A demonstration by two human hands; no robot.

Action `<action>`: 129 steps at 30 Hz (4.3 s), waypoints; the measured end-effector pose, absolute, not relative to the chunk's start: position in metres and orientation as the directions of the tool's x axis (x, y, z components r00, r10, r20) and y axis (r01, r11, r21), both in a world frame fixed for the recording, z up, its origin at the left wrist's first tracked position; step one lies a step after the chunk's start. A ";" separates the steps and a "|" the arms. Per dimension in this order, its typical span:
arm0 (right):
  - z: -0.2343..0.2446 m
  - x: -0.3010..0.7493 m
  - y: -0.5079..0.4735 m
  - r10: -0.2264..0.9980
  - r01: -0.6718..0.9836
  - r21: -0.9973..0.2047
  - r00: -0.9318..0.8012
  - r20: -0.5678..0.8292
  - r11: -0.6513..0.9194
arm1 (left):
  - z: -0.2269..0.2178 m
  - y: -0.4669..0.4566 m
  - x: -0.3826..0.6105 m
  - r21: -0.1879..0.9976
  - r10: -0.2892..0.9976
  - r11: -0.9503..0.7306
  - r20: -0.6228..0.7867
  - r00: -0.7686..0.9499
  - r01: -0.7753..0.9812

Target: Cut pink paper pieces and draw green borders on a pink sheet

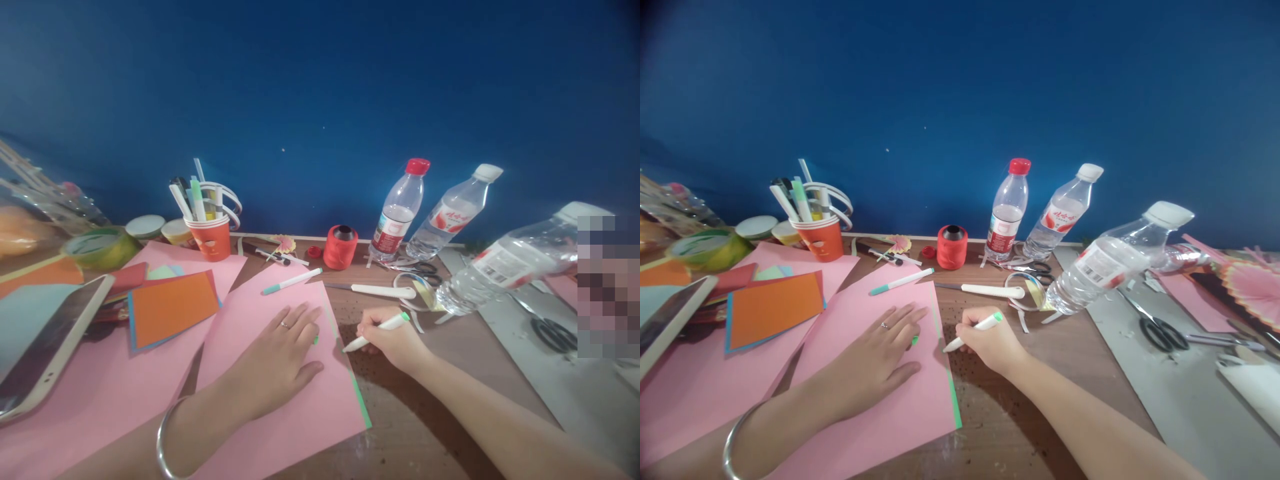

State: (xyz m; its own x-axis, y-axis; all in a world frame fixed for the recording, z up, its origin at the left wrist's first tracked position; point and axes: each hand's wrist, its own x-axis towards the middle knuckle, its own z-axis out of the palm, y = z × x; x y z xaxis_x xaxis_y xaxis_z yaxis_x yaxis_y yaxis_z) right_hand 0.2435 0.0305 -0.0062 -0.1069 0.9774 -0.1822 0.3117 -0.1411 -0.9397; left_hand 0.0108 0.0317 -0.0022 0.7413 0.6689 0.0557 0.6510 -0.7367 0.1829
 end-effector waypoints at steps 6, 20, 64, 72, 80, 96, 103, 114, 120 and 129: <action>-0.007 0.243 0.031 0.981 0.241 -0.955 -0.046 -0.190 -0.174 | -0.004 0.032 0.011 0.162 0.666 -0.743 0.075 0.742 0.650; -0.006 0.245 0.029 0.982 0.305 -0.945 -0.107 -0.158 -0.118 | -0.003 0.031 0.013 0.132 0.662 -0.747 0.054 0.748 0.652; 0.000 0.236 0.026 0.981 0.250 -0.950 -0.017 -0.195 -0.185 | -0.010 0.036 0.007 0.072 0.691 -0.723 0.099 0.716 0.687; -0.006 0.240 0.027 0.974 0.173 -0.963 -0.053 -0.218 -0.206 | -0.012 0.037 0.007 0.049 0.687 -0.726 0.097 0.720 0.686; -0.003 0.238 0.026 0.981 0.247 -0.956 -0.064 -0.181 -0.160 | -0.010 0.037 0.008 0.089 0.691 -0.722 0.114 0.714 0.686; -0.003 0.241 0.025 0.975 0.288 -0.948 -0.128 -0.181 -0.138 | -0.013 0.037 0.007 0.084 0.689 -0.724 0.121 0.715 0.684; -0.004 0.241 0.025 0.983 0.248 -0.960 -0.098 -0.157 -0.128 | -0.012 0.037 0.008 0.058 0.682 -0.731 0.121 0.722 0.680; -0.002 0.243 0.027 0.983 0.112 -0.981 -0.075 -0.169 -0.160 | -0.009 0.038 0.009 0.026 0.685 -0.728 0.079 0.724 0.685; -0.003 0.244 0.016 0.983 0.154 -0.971 0.014 -0.182 -0.182 | -0.006 0.040 0.010 0.055 0.689 -0.724 0.033 0.724 0.687; -0.007 0.256 -0.006 0.977 0.280 -0.939 -0.024 -0.214 -0.199 | -0.010 0.039 0.009 0.078 0.688 -0.725 0.039 0.725 0.684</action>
